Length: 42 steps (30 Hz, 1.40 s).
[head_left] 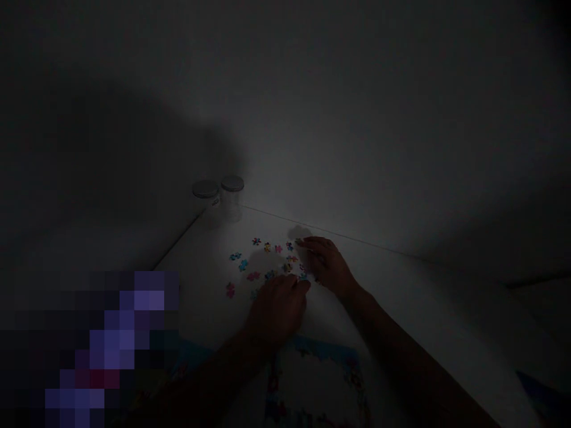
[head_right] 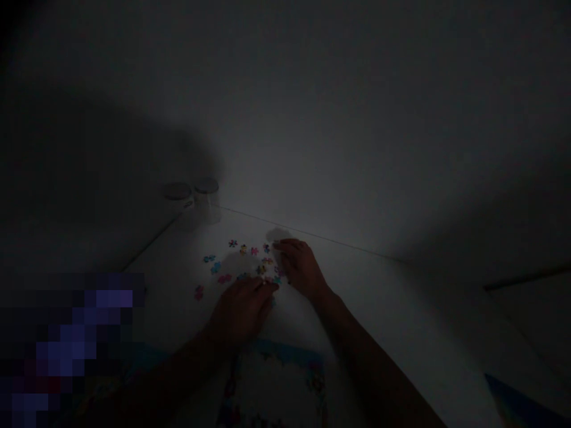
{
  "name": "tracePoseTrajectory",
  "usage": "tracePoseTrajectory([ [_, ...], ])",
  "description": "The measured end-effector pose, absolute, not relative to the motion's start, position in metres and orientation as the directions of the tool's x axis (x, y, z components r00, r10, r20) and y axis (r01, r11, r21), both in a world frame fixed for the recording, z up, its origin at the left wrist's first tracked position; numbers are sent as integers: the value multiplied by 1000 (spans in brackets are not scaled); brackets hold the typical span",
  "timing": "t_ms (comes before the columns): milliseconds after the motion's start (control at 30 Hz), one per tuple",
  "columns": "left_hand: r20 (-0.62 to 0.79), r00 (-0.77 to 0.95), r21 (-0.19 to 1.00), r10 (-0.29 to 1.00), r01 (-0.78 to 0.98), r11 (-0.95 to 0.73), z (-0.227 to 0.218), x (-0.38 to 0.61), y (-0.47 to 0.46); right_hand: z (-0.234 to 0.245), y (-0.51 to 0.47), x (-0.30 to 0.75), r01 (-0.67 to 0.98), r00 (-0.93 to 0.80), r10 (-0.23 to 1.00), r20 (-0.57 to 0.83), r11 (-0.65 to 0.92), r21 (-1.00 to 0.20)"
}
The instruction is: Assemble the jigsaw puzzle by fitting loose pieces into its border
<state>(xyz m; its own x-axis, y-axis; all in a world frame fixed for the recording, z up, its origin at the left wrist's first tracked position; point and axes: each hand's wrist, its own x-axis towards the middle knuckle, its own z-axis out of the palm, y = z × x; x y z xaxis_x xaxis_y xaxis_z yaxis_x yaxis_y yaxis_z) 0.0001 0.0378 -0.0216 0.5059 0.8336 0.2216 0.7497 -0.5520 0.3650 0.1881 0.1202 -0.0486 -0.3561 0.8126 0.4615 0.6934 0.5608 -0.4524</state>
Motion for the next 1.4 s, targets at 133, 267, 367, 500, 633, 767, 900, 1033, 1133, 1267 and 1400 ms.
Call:
tracePoseTrajectory([
  [133, 279, 392, 484, 877, 731, -480, 9, -15, 39, -40, 90, 198, 677, -305, 853, 423, 507, -533],
  [267, 418, 128, 833, 899, 342, -436, 50, -38, 42, -42, 37, 222, 661, -267, 895, 358, 440, -608],
  [367, 445, 63, 893, 893, 46, -448, 74, -56, 44, -47, -2, 240, 679, -217, 925, 310, 372, -633],
  [500, 409, 72, 898, 910, 146, -415, 79, -78, 36, -48, -28, 243, 681, -181, 946, 269, 318, -659],
  [633, 266, 249, 753, 931, 550, -362, 49, -106, 5, -44, -26, 231, 683, -236, 934, 267, 355, -638],
  [767, 179, 356, 562, 917, 728, -392, 1, -134, -48, -40, -21, 227, 691, -260, 933, 249, 360, -627],
  [900, 229, 350, 334, 908, 848, -411, -33, -143, -85, -37, -22, 226, 709, -323, 922, 212, 385, -590],
  [1033, 251, 322, 226, 913, 897, -379, -32, -128, -78, -35, -22, 225, 727, -344, 915, 211, 401, -557],
  [1133, 205, 321, 235, 925, 901, -365, -20, -112, -53, -35, -23, 227, 729, -352, 914, 202, 403, -554],
  [1267, 142, 325, 211, 935, 913, -349, -16, -96, -20, -37, -24, 230, 724, -327, 927, 185, 372, -581],
  [1400, 133, 418, 155, 898, 887, -436, -29, -89, -5, -38, -25, 234, 698, -331, 925, 186, 373, -612],
])
